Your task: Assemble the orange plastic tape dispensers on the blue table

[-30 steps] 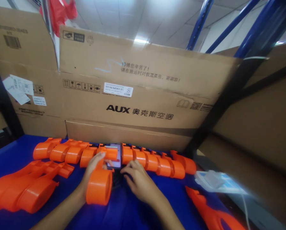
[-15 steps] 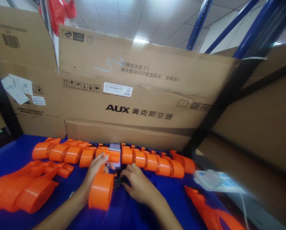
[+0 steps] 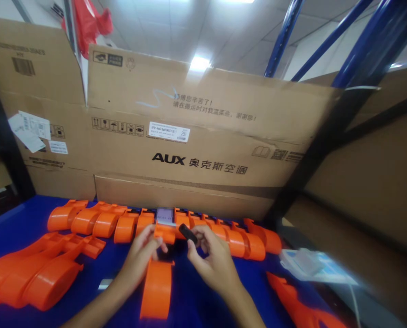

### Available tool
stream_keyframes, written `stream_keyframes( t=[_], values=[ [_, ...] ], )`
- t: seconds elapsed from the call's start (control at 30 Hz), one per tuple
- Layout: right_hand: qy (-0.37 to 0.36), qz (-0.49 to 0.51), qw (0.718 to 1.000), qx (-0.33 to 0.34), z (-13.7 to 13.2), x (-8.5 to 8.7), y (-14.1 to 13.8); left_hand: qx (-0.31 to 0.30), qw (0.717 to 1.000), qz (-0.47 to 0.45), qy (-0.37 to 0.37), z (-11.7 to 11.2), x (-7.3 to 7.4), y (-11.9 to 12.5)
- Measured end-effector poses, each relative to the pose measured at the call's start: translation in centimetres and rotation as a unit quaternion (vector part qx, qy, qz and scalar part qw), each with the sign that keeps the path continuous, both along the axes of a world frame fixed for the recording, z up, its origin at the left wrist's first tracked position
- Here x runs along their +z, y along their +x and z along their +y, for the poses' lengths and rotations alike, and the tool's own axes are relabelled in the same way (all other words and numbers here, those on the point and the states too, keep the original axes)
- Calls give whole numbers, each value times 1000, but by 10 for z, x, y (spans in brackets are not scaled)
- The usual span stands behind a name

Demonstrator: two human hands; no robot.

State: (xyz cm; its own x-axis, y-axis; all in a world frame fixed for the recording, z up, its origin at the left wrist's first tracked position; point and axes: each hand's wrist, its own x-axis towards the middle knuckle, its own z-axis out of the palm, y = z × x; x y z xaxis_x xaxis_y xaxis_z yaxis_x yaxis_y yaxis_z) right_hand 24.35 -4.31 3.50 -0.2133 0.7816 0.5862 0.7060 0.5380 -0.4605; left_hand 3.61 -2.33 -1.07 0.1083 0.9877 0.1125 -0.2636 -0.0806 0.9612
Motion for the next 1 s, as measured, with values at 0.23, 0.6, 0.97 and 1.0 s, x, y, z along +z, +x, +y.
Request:
stream_keyframes(
  t=[0.23, 0.6, 0.97, 1.0],
  values=[
    [59, 5, 997, 55, -10, 0, -15, -14, 999, 26, 23, -13, 1, 8],
    [67, 15, 994, 79, -12, 0, -18, -34, 999, 26, 24, -18, -2, 9],
    [64, 25, 994, 84, -13, -3, -21, -14, 1000, 5, 11, -23, 4, 13],
    [60, 28, 994, 89, -13, -3, -22, -14, 1000, 1, 8, -22, 4, 14]
  ],
)
